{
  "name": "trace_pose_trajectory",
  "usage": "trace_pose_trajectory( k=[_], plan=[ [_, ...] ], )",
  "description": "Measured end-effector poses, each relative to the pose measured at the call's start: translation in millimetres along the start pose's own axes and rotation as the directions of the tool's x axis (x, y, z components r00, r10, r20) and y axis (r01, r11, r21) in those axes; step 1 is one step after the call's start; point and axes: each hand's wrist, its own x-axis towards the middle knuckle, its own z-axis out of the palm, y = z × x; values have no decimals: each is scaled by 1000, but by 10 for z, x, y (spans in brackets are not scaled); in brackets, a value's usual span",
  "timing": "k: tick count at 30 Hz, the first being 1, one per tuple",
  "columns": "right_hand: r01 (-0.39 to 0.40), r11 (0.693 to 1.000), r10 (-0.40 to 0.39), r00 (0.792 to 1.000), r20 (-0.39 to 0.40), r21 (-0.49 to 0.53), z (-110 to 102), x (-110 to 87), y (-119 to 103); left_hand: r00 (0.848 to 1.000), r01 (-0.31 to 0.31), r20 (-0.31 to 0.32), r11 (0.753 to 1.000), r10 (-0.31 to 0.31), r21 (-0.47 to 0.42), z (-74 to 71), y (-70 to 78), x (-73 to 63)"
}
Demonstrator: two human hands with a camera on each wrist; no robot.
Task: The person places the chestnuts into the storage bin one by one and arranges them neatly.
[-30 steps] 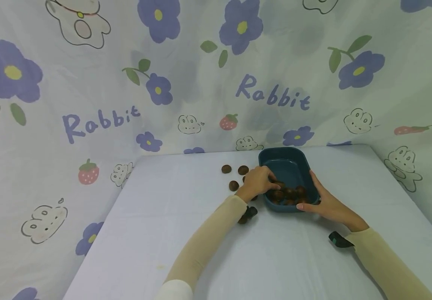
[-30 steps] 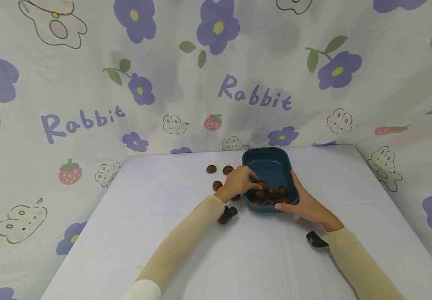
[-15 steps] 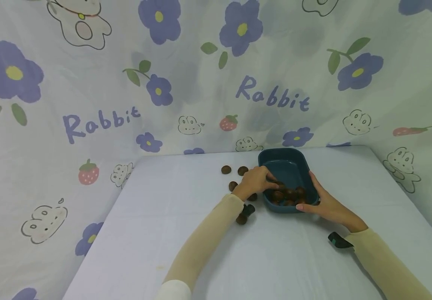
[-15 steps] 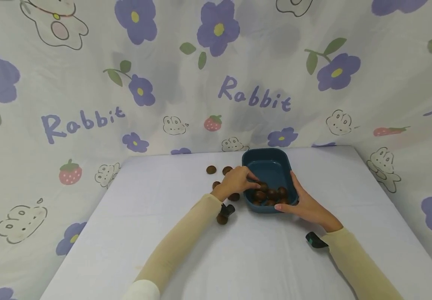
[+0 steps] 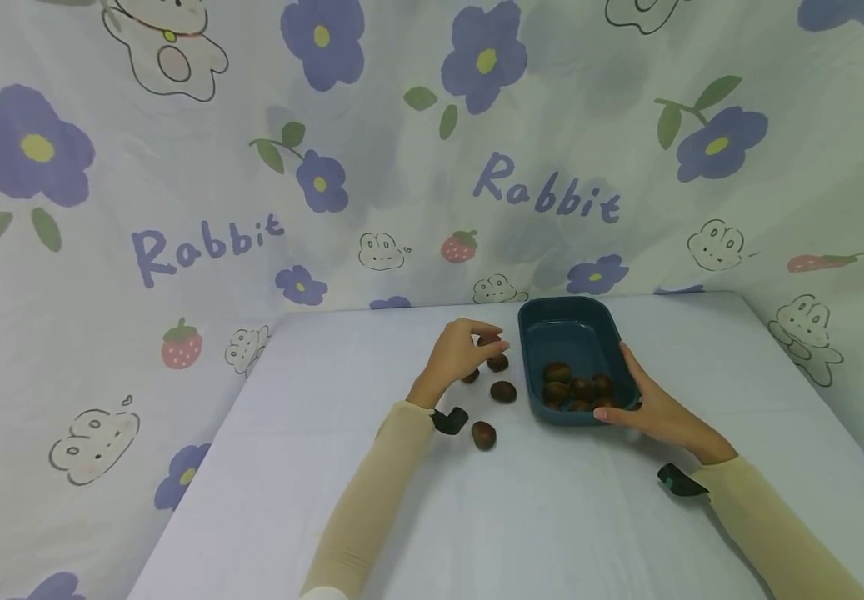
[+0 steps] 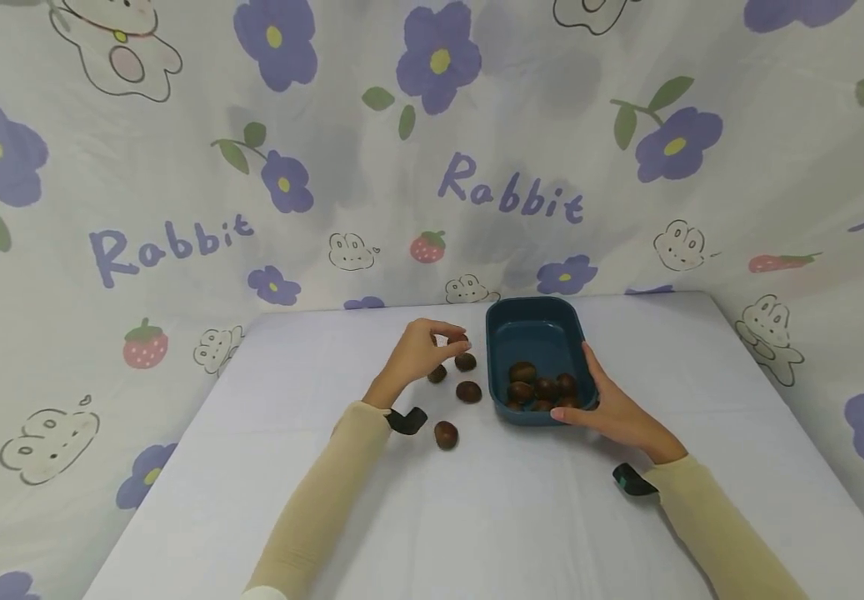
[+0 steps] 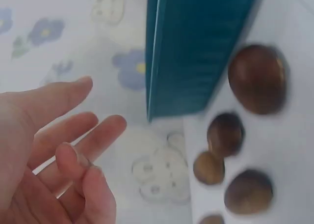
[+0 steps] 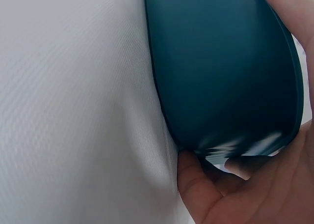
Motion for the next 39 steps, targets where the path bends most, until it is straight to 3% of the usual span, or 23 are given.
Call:
trace_pose_trajectory(
  k=[5, 12, 18, 24, 32, 39],
  plan=[
    [-16, 1000, 16, 1000, 0, -4, 3, 4, 20, 994, 29, -100, 992, -41, -119, -154, -250, -115],
    [-14, 1000, 14, 1000, 2, 5, 20, 21, 18, 977, 90, -183, 987, -114, -133, -227, -496, -224],
    [-12, 1000, 12, 1000, 1, -2, 29, 24, 31, 965, 175, -169, 973, -200, -152, -171, -631, -273],
    [-11, 1000, 11, 1000, -3, 0, 10, 11, 30, 960, 252, -113, 966, -257, -51, -79, -705, -233],
    [-17, 1000, 17, 1000, 7, 7, 0, 6, 1, 935, 353, -35, 935, -353, 9, -10, -671, -243],
    [-5, 1000, 5, 1000, 10, 12, -1, 11, -31, 930, 367, -7, 928, -367, 58, 33, -620, -242]
  ],
)
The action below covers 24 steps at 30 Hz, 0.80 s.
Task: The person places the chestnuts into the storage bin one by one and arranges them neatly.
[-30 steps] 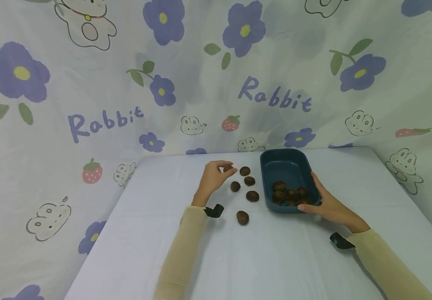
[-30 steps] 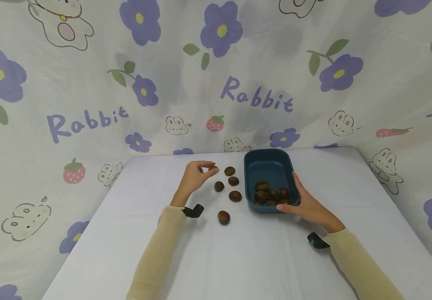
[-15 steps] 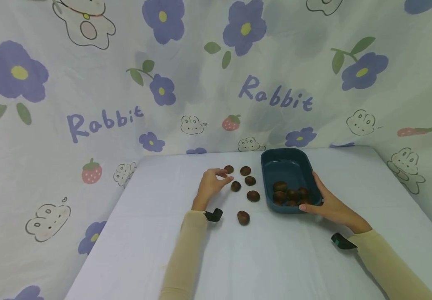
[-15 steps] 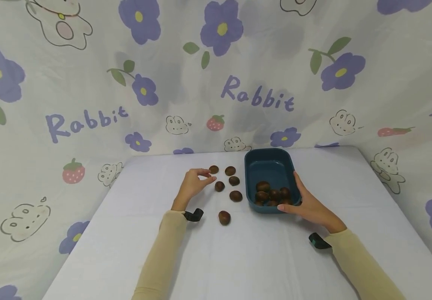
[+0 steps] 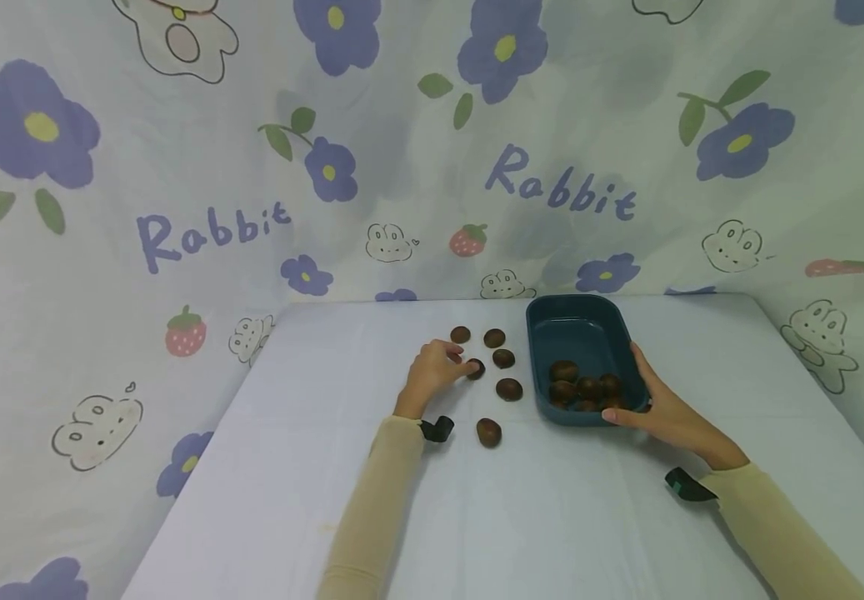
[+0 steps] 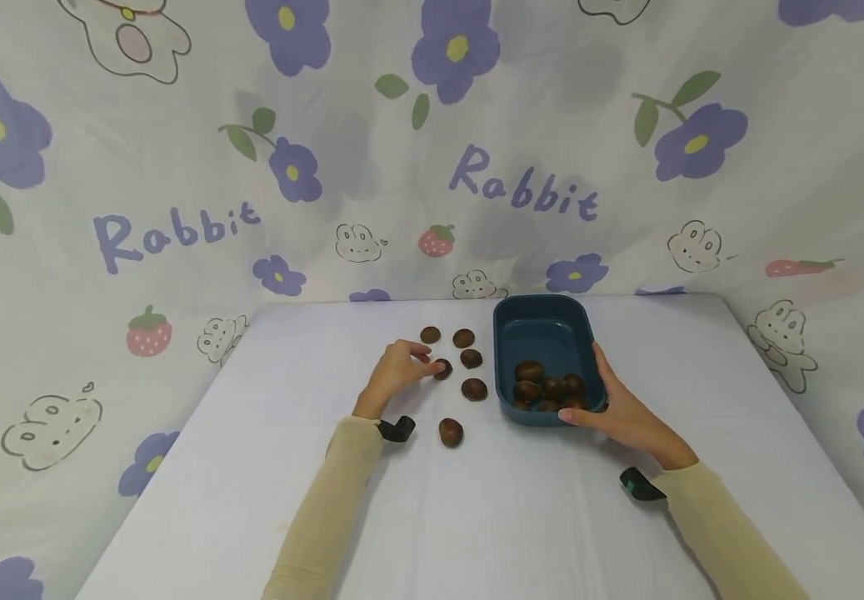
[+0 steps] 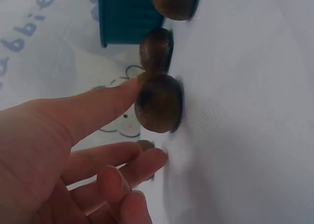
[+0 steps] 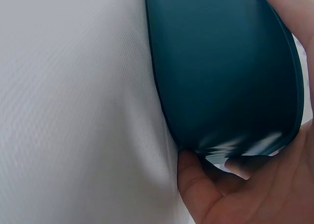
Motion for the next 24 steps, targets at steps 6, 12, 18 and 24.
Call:
trace_pose_trajectory(
  k=[6, 12, 18, 24],
  plan=[
    [-7, 1000, 7, 1000, -4, -2, 3, -3, 2, 999, -42, 23, 997, 41, 64, 35, 18, 6],
    [-1, 1000, 1, 1000, -7, -8, 13, 1, 11, 997, -70, 28, 993, 67, 91, 66, 43, -23],
    [2, 1000, -2, 1000, -9, -12, 16, -3, 15, 995, -99, 9, 988, 99, 115, 106, 55, -33],
    [-4, 1000, 4, 1000, -10, -14, 15, 2, 14, 990, -137, -2, 979, 139, 153, 106, 65, -29]
  ],
)
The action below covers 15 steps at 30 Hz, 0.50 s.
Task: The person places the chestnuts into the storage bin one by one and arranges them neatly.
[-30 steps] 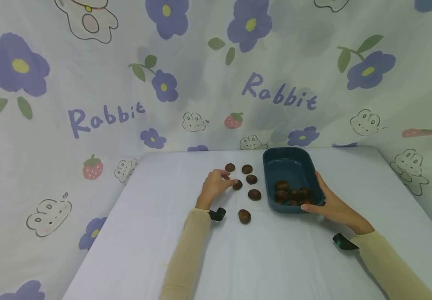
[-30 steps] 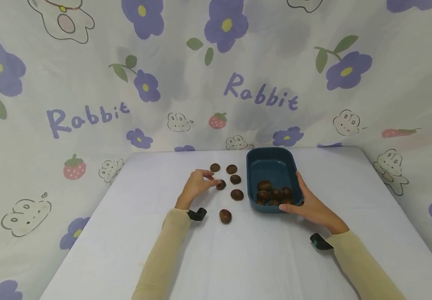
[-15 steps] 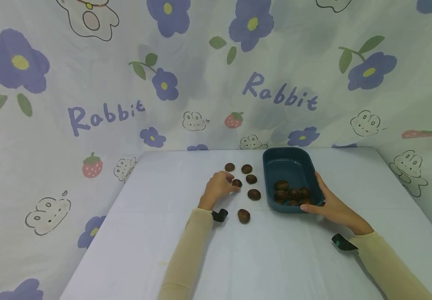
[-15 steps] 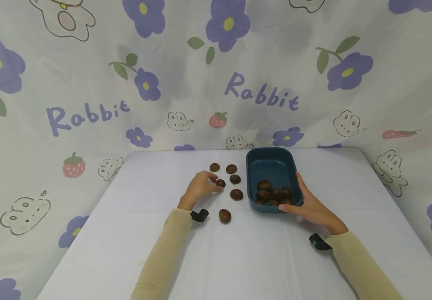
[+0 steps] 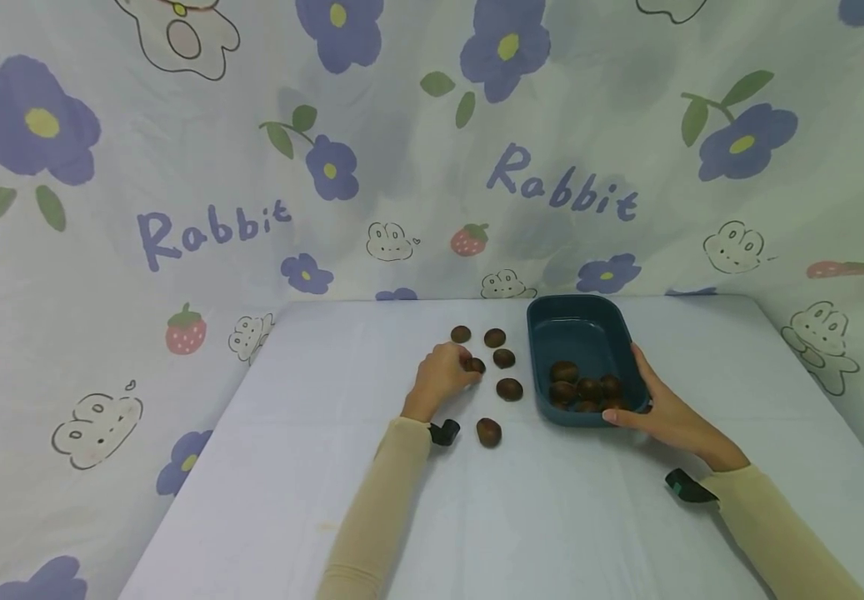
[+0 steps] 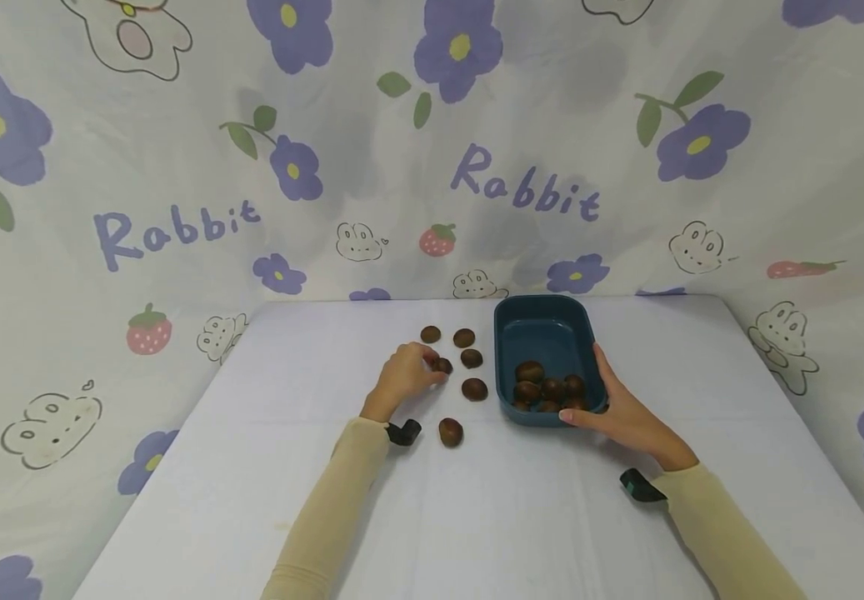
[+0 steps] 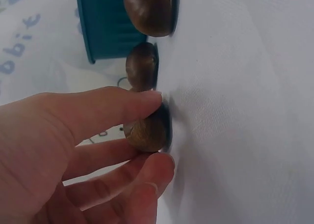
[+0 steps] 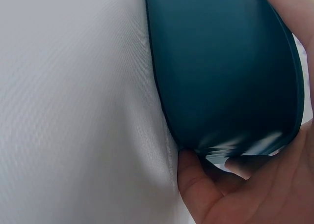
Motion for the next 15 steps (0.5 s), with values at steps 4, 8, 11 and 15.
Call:
trace_pose_trajectory(
  k=[4, 8, 11, 15],
  plan=[
    [-1, 1000, 1, 1000, 0, 4, 1, 2, 0, 1000, -3, -4, 1000, 3, -7, -11, -1, -2],
    [-5, 1000, 5, 1000, 1, 7, 3, 0, -3, 1000, 13, -2, 997, -14, -82, -38, -10, -14],
    [-2, 1000, 2, 1000, 3, 10, 3, -1, -8, 1000, 18, -9, 987, -20, -159, -80, -10, -15],
    [-12, 1000, 12, 1000, 3, 3, 1, -1, -1, 999, -9, -32, 978, 2, -207, -128, -1, -3]
  ],
)
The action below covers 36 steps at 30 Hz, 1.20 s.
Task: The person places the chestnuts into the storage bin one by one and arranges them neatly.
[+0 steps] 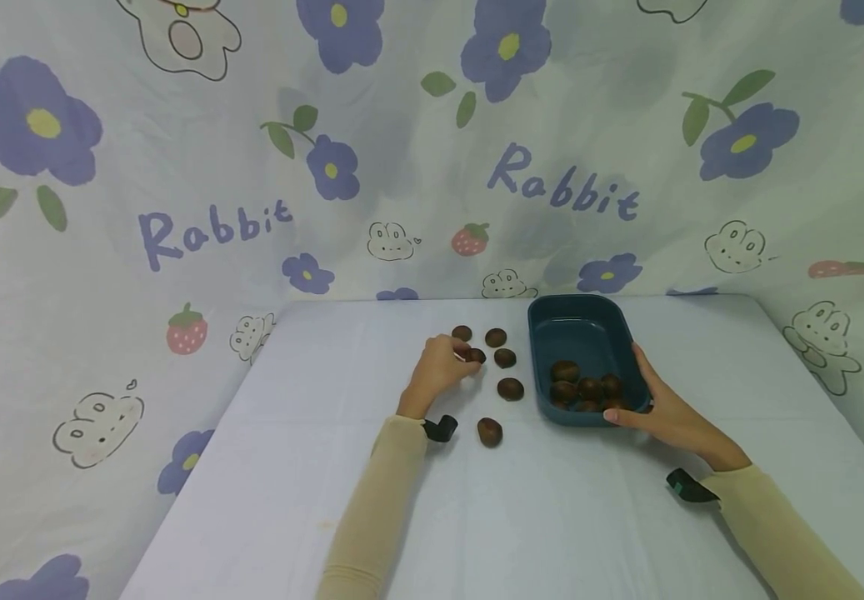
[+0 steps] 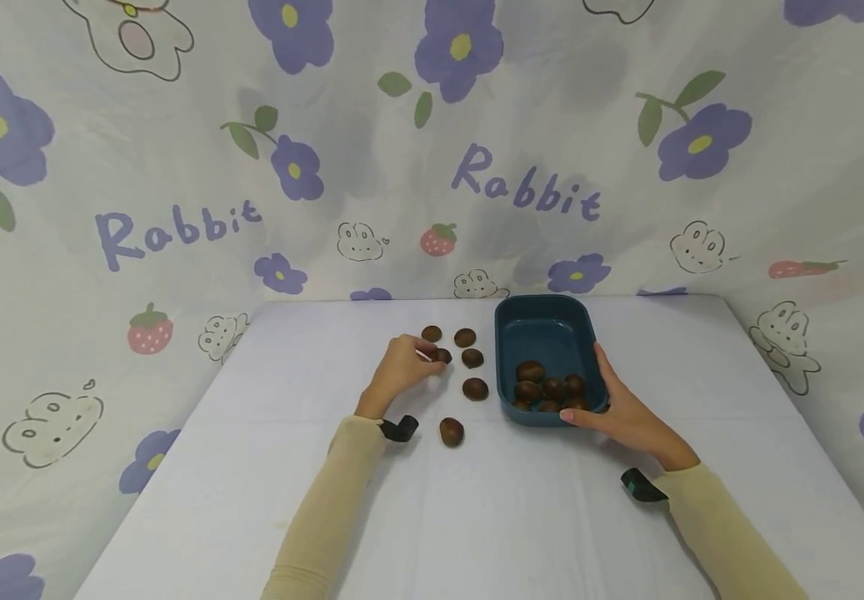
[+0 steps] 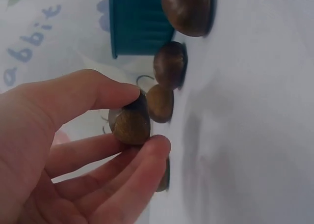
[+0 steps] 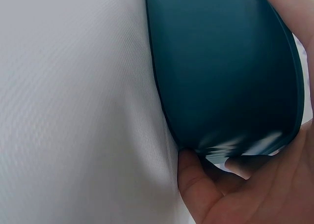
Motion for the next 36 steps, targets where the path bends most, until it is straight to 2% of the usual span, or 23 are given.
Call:
trace_pose_trajectory(
  k=[7, 14, 26, 30, 36],
  plan=[
    [4, 1000, -4, 1000, -5, -5, -5, -16, 24, 999, -43, -9, 998, 43, -45, -22, 41, 11],
    [16, 1000, -16, 1000, -12, -10, -7, -35, 24, 998, -55, -12, 992, 54, -114, -40, 111, -4],
    [21, 1000, -21, 1000, -3, -3, -8, 14, 29, 995, -96, -37, 973, 90, -211, -80, 259, -88],
    [24, 1000, -24, 1000, 1, 5, -3, 9, 27, 991, -129, -49, 960, 120, -250, -76, 324, -104],
    [17, 1000, -17, 1000, -5, -3, -8, 4, 22, 983, -184, -57, 947, 175, -264, -57, 466, -83]
  ],
)
